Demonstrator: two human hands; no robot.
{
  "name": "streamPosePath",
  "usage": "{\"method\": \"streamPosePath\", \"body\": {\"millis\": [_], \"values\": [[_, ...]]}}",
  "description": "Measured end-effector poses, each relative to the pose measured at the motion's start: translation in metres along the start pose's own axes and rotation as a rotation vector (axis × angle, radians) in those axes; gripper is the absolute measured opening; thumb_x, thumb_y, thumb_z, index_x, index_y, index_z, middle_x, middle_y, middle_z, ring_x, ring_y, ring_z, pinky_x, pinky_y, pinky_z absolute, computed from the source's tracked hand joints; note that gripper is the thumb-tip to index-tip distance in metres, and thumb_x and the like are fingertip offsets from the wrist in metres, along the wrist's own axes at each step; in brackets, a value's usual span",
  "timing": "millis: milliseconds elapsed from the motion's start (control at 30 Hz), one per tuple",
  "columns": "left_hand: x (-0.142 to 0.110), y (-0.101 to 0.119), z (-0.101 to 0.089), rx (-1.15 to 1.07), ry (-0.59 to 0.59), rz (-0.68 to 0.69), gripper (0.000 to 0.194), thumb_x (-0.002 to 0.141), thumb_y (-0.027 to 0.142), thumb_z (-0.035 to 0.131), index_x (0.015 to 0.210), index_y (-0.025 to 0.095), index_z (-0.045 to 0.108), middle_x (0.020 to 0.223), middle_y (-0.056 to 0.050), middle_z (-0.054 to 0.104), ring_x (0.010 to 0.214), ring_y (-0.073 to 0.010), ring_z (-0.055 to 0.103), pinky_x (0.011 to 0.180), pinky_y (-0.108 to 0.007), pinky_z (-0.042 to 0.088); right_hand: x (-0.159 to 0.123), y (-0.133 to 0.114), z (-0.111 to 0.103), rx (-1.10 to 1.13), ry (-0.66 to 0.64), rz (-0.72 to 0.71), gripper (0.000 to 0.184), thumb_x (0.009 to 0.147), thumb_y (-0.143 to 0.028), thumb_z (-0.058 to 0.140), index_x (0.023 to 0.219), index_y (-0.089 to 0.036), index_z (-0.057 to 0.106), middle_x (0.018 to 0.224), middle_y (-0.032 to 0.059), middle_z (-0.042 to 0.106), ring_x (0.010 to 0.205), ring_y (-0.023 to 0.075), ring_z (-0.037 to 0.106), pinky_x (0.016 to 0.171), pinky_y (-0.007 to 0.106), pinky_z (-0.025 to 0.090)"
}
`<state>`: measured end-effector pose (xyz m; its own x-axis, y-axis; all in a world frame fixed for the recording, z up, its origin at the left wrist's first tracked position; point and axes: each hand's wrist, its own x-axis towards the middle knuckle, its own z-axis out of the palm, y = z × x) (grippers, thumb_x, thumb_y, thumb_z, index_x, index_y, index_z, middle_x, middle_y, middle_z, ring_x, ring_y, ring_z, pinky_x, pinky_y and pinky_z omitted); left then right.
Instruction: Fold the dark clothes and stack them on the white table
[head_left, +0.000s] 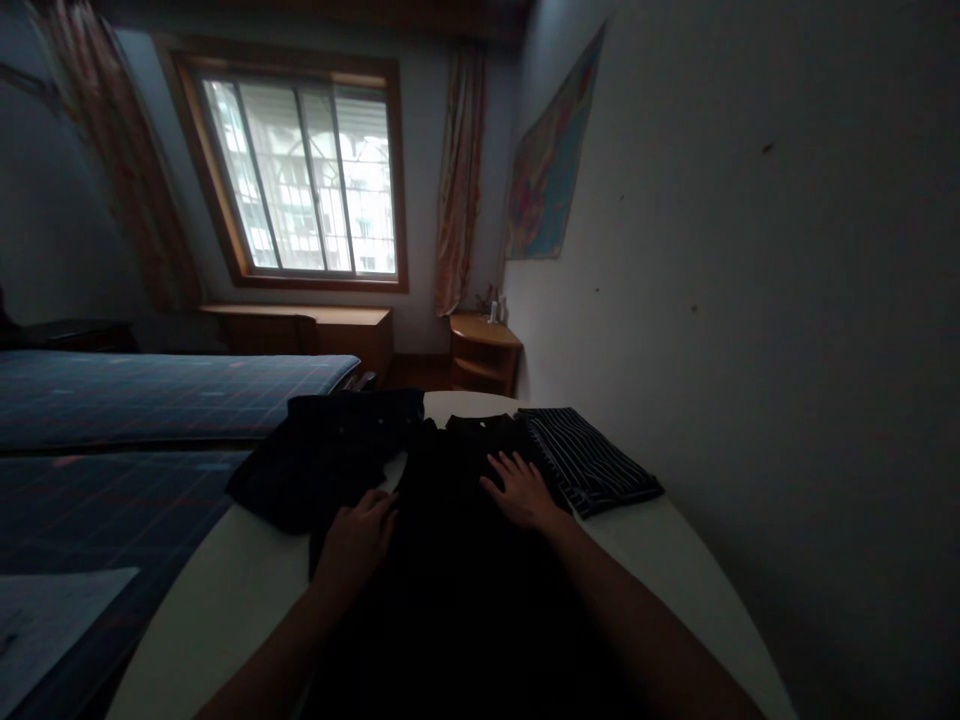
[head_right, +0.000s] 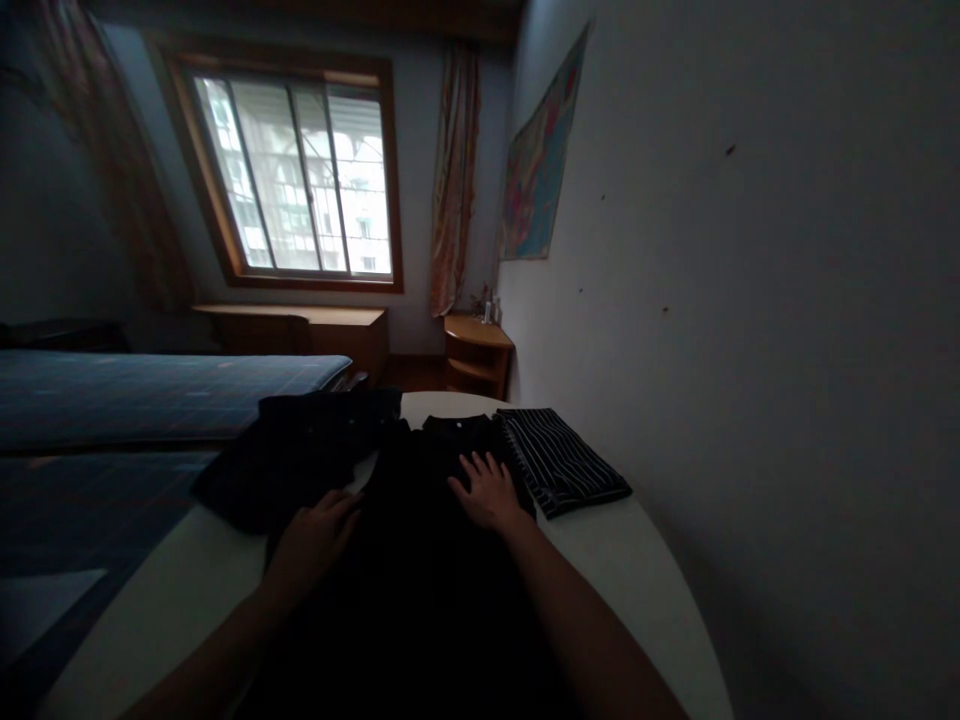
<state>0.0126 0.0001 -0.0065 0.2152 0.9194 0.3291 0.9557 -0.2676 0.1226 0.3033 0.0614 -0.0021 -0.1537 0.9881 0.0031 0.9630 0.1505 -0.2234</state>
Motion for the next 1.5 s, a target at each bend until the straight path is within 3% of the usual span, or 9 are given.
{"method": "streamPosePath", "body": {"millis": [267,400,533,767,1000,1067,1200,1300,1500], "values": [[0.005,-0.007,-0.001,0.041,-0.003,-0.082,0.039,0.099,0.022,0.039,0.131,0.020,0.060,0.124,-0.009,0.066,0.092,-0.0211,0.070,0.081,-0.034,0.051,0.026,-0.009,-0.002,0.005,-0.017,0.011,0.073,0.095,-0.068,0.027,0.154,-0.026,0.027,0.162,0.0047,0.021,0.150,0.0284,0.011,0.118,0.052,0.008],[0.002,-0.007,-0.004,-0.030,0.035,-0.102,0.038,0.099,0.026,0.041,0.132,0.020,0.058,0.124,-0.009,0.067,0.093,-0.0215,0.070,0.083,-0.033,0.051,0.022,-0.019,-0.008,0.023,0.141,0.010,0.060,0.100,-0.055,0.029,0.149,-0.021,0.040,0.156,0.0081,0.037,0.145,0.0282,0.028,0.117,0.052,0.016],[0.000,-0.005,-0.004,-0.026,0.047,-0.106,0.039,0.098,0.031,0.045,0.134,0.020,0.056,0.122,-0.010,0.068,0.090,-0.0228,0.070,0.083,-0.035,0.052,-0.008,-0.032,-0.014,0.055,0.282,-0.083,0.054,0.101,-0.051,0.029,0.136,-0.019,0.056,0.146,0.0107,0.050,0.136,0.0243,0.042,0.115,0.044,0.025],[0.002,-0.006,-0.004,-0.004,0.019,-0.086,0.033,0.098,0.029,0.045,0.126,0.022,0.061,0.122,-0.009,0.067,0.093,-0.0206,0.070,0.083,-0.032,0.051,-0.090,-0.037,-0.001,0.049,0.021,-0.354,0.059,0.097,-0.058,0.039,0.147,-0.028,0.043,0.156,0.0050,0.035,0.147,0.0267,0.024,0.120,0.051,0.012],[-0.002,-0.005,-0.006,0.014,0.005,-0.038,0.033,0.097,0.021,0.042,0.117,0.025,0.069,0.121,-0.006,0.066,0.087,-0.0204,0.070,0.080,-0.034,0.051,-0.105,-0.043,-0.007,0.056,-0.013,-0.436,0.065,0.093,-0.062,0.045,0.149,-0.031,0.039,0.157,0.0056,0.034,0.146,0.0286,0.024,0.119,0.053,0.008],[-0.003,-0.002,-0.009,0.018,0.012,0.020,0.034,0.095,0.018,0.043,0.116,0.025,0.069,0.123,-0.006,0.065,0.089,-0.0208,0.069,0.084,-0.034,0.050,-0.102,-0.049,-0.010,0.039,0.014,-0.443,0.062,0.092,-0.063,0.047,0.144,-0.030,0.047,0.152,0.0073,0.042,0.142,0.0305,0.033,0.118,0.054,0.011],[-0.005,0.007,-0.014,0.016,0.036,0.077,0.037,0.092,0.014,0.045,0.118,0.026,0.068,0.124,-0.005,0.065,0.090,-0.0214,0.069,0.084,-0.035,0.049,-0.084,-0.070,-0.014,0.035,0.115,-0.382,0.041,0.098,-0.049,0.044,0.119,-0.022,0.065,0.122,0.0103,0.066,0.117,0.0268,0.056,0.106,0.045,0.034],[-0.005,0.011,-0.014,0.003,0.043,0.093,0.039,0.092,0.013,0.046,0.121,0.028,0.066,0.125,-0.005,0.065,0.091,-0.0212,0.068,0.084,-0.035,0.048,-0.056,-0.090,-0.013,0.083,0.157,-0.365,0.036,0.100,-0.039,0.042,0.119,-0.019,0.064,0.119,0.0104,0.066,0.112,0.0243,0.058,0.097,0.038,0.042],[-0.005,0.012,-0.008,-0.015,0.029,0.099,0.042,0.094,0.013,0.046,0.132,0.029,0.057,0.125,-0.005,0.065,0.090,-0.0196,0.067,0.082,-0.033,0.048,0.019,-0.119,-0.007,0.243,0.204,-0.217,0.042,0.097,-0.029,0.044,0.137,-0.015,0.051,0.136,0.0122,0.057,0.124,0.0230,0.052,0.104,0.035,0.039]]}}
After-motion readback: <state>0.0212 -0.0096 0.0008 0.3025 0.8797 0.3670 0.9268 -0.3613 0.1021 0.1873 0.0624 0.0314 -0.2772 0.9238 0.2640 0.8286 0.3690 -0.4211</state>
